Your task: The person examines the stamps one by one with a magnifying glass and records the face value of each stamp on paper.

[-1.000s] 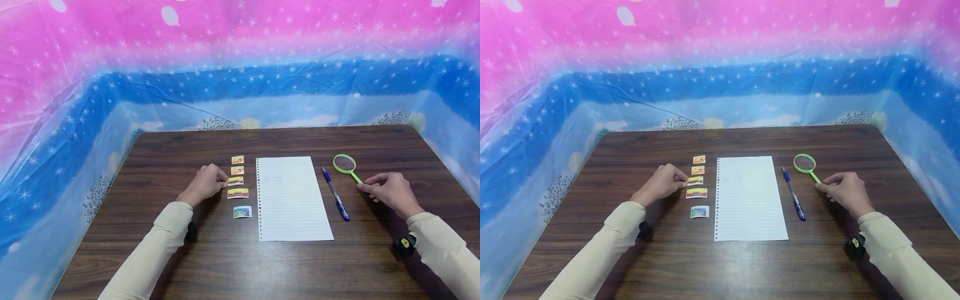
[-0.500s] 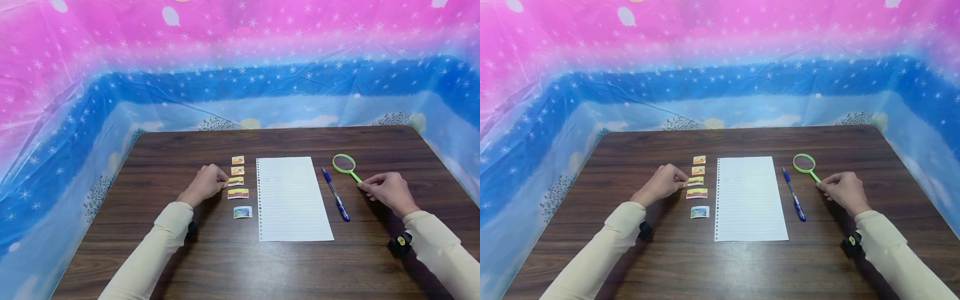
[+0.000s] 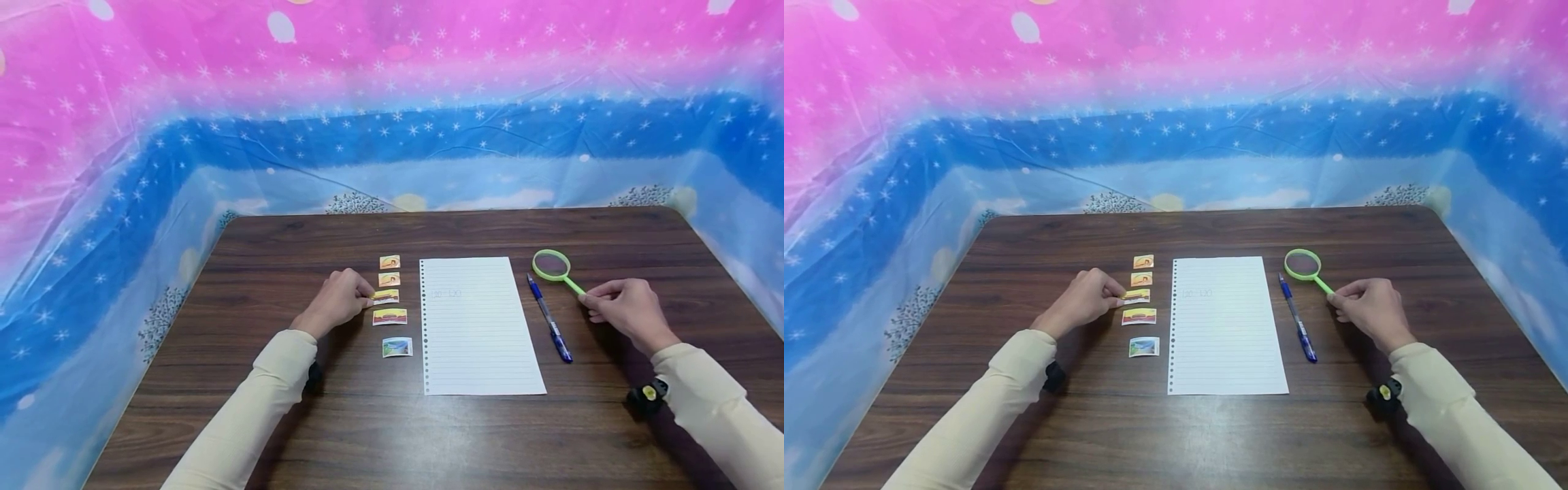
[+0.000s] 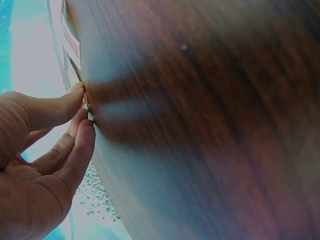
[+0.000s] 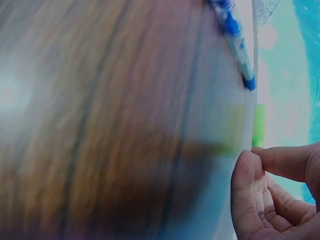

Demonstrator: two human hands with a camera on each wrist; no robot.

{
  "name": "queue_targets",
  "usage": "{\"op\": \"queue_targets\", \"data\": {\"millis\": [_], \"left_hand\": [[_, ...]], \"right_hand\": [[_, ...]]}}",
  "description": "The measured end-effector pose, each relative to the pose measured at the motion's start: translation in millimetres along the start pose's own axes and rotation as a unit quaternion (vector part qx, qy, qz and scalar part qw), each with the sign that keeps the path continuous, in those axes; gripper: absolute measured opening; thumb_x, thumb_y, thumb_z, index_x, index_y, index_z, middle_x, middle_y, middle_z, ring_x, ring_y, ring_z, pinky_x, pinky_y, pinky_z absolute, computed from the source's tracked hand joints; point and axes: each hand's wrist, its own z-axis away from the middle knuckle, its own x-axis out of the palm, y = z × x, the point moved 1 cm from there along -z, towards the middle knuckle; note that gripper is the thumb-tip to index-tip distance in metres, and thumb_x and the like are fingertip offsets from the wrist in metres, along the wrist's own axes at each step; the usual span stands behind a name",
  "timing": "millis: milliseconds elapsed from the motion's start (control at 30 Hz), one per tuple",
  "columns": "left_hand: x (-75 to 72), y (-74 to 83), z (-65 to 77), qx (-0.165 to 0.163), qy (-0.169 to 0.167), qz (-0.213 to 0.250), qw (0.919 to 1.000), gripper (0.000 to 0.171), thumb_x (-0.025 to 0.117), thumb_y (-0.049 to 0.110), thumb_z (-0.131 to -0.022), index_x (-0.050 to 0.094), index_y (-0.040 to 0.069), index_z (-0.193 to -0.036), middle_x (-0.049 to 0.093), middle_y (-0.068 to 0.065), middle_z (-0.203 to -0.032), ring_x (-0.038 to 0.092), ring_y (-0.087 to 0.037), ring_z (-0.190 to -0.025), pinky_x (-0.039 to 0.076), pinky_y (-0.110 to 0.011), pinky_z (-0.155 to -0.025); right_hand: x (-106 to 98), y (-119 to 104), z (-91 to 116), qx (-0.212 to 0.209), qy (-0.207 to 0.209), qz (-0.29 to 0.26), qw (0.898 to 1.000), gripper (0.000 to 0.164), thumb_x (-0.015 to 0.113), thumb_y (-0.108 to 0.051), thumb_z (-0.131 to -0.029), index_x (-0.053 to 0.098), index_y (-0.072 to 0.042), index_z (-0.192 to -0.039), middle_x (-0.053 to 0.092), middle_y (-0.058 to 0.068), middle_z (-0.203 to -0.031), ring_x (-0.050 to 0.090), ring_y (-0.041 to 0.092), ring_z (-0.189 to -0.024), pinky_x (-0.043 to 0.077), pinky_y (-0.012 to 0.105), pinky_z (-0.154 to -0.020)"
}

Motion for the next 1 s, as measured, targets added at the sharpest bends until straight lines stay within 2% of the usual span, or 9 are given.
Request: {"op": "queue_targets", "data": {"millis": [300,833,1000], "left_hand": [[-1.1,0.5,1.2,-0.004,-0.001,0.0,1.0,0.018,0.072,0.005,-0.094,0.079,0.004,-0.111,0.074,-0.01,-0.112,0.069,-0.023,-0.102,0.057,-0.042,-0.088],[-1.3,2.9,2.1,-0.01,0.001,-0.002,0.9999,0.018,0.071,0.005,-0.095,0.078,0.004,-0.111,0.074,-0.01,-0.113,0.069,-0.022,-0.099,0.058,-0.041,-0.086],[-1.5,3.5,3.0,-0.014,0.0,-0.003,0.9999,0.019,0.071,0.005,-0.095,0.078,0.004,-0.112,0.074,-0.011,-0.113,0.069,-0.022,-0.099,0.058,-0.042,-0.087]], "right_hand": [[9.7,-24.6,1.1,-0.034,-0.019,-0.009,0.999,0.028,0.07,-0.017,-0.097,0.072,0.01,-0.104,0.074,0.015,-0.085,0.074,0.018,-0.069,0.061,0.037,-0.068],[49.1,-71.9,5.7,-0.075,-0.075,-0.046,0.993,0.024,0.07,-0.013,-0.096,0.072,0.01,-0.104,0.073,0.019,-0.089,0.072,0.023,-0.069,0.061,0.036,-0.064],[64.7,-85.1,7.2,-0.083,-0.092,-0.045,0.991,0.021,0.072,-0.012,-0.094,0.073,0.007,-0.102,0.072,0.015,-0.086,0.07,0.022,-0.067,0.059,0.036,-0.063]]}}
